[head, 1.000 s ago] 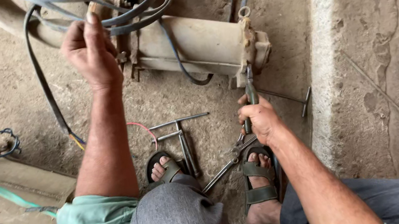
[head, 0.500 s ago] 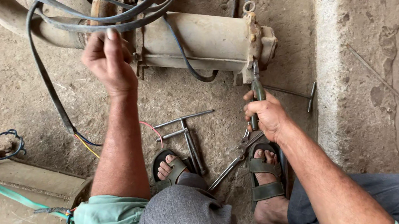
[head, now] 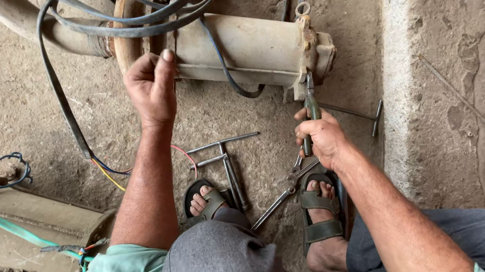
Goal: The person sits on the ground repairing a submersible pump motor, using a screwdriver, pliers and wrenches to loosen and remove bolts from the pump housing, repositioning the pump, and working on its end fittings with hand tools.
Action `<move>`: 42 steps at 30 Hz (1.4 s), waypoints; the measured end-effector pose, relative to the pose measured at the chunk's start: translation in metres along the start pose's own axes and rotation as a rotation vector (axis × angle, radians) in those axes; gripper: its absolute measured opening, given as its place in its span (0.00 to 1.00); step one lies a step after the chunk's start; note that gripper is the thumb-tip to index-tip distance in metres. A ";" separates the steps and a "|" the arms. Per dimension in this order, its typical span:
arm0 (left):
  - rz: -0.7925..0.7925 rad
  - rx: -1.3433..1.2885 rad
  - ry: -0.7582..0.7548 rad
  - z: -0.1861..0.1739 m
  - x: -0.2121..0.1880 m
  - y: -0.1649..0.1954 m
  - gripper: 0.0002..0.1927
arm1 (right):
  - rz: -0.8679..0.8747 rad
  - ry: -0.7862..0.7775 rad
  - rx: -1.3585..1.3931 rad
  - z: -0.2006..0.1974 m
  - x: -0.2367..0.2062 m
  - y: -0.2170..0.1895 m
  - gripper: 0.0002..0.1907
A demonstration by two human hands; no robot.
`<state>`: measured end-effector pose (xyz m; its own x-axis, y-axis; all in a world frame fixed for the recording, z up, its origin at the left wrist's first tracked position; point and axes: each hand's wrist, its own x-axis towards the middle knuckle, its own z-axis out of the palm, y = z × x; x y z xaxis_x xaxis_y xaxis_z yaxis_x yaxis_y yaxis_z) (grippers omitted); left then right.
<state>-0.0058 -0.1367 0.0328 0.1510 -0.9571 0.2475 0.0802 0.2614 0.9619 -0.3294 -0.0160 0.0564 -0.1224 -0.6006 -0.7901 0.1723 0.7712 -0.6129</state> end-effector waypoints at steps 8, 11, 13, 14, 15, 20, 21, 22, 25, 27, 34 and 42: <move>-0.087 -0.187 0.085 -0.007 0.002 -0.007 0.21 | -0.019 -0.007 -0.006 -0.002 -0.001 0.002 0.21; 0.055 -0.069 0.041 -0.008 -0.008 -0.012 0.21 | -0.018 -0.004 -0.013 0.001 -0.003 -0.001 0.22; -0.028 -0.110 0.059 -0.009 -0.014 -0.015 0.17 | 0.012 0.015 -0.015 0.002 -0.005 -0.003 0.22; -0.074 -0.136 0.068 -0.010 -0.016 -0.016 0.15 | -0.002 0.009 -0.013 0.002 -0.006 -0.004 0.22; -0.089 -0.139 0.056 -0.010 -0.019 -0.017 0.16 | -0.005 0.003 -0.013 0.003 -0.007 -0.004 0.22; -0.072 -0.138 0.003 -0.009 -0.016 -0.020 0.16 | -0.009 -0.003 -0.018 0.003 -0.007 -0.006 0.22; -0.045 -0.115 0.019 -0.007 -0.014 -0.020 0.17 | -0.008 -0.002 -0.019 0.002 -0.007 -0.005 0.22; -0.024 -0.096 0.034 -0.005 -0.012 -0.020 0.18 | -0.001 0.003 -0.020 0.002 -0.007 -0.005 0.22; -0.016 -0.205 0.164 0.004 -0.008 -0.015 0.20 | -0.003 -0.007 -0.003 0.001 -0.007 -0.002 0.20; -0.028 -0.273 0.243 0.010 -0.005 -0.009 0.22 | -0.005 -0.009 0.028 0.001 -0.007 0.000 0.19; -0.066 -0.196 0.377 0.026 0.015 0.006 0.22 | -0.085 -0.046 0.083 -0.005 -0.002 0.009 0.17; 0.057 0.268 0.404 0.036 0.089 -0.053 0.23 | -0.075 -0.062 0.104 -0.011 0.004 0.017 0.18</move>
<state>-0.0318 -0.2408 0.0077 0.5225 -0.8031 0.2865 -0.1873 0.2197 0.9574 -0.3373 -0.0030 0.0426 -0.0788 -0.6703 -0.7379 0.2655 0.6994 -0.6636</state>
